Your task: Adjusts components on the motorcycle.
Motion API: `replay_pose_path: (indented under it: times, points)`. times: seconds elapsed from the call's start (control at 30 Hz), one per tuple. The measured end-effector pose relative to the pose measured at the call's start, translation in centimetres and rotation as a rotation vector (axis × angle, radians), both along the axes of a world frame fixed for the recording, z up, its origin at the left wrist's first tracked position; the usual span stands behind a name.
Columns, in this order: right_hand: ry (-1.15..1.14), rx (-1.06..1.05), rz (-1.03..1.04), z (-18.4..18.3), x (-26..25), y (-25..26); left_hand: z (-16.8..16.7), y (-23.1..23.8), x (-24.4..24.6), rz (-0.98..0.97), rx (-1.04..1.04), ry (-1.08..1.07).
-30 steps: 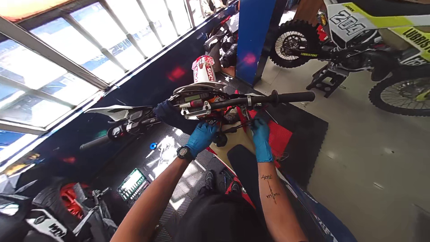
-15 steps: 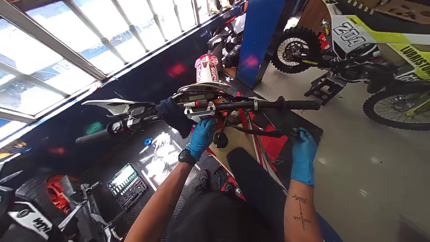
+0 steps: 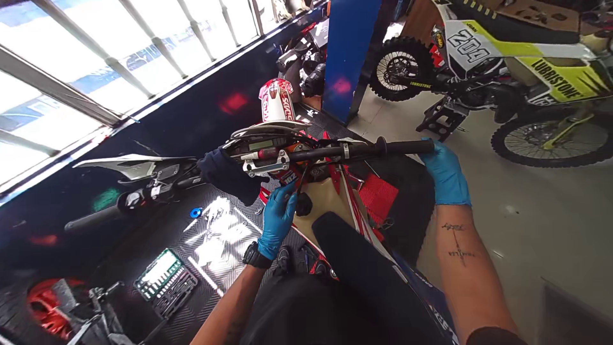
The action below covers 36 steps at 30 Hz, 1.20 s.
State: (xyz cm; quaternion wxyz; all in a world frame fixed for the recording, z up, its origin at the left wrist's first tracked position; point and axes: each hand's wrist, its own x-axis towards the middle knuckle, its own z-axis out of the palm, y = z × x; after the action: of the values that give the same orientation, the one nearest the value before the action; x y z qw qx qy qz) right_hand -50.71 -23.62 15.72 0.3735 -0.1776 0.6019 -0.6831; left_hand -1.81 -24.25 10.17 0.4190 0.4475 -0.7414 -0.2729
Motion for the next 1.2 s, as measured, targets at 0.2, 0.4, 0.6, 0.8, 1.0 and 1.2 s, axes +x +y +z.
replay_pose_path:
  times: [0.2, 0.4, 0.6, 0.8, 1.0, 1.2]
  points:
    - [0.269, 0.097, 0.474, 8.4, -3.1, -6.6, 0.1, 2.2, 1.6, 0.053, 0.016, -0.016]
    - [0.461, 0.112, 0.600, 14.9, -1.1, -11.6, -0.3, 1.6, 2.0, 0.007, 0.014, -0.014]
    - [0.502, 0.096, 0.512, 18.1, 2.7, -13.6, -1.6, -1.1, 1.9, -0.108, 0.085, 0.064]
    - [0.452, 0.091, 0.400, 17.4, 5.3, -16.8, -2.9, -2.2, 2.9, -0.239, 0.158, 0.117]
    - [0.435, 0.014, 0.410, 17.7, 8.3, -20.0, -3.3, -3.9, 3.6, -0.282, 0.178, 0.173]
    - [0.423, -0.090, 0.461, 18.3, 9.2, -21.5, -3.0, -4.7, 3.5, -0.225, 0.197, 0.176]
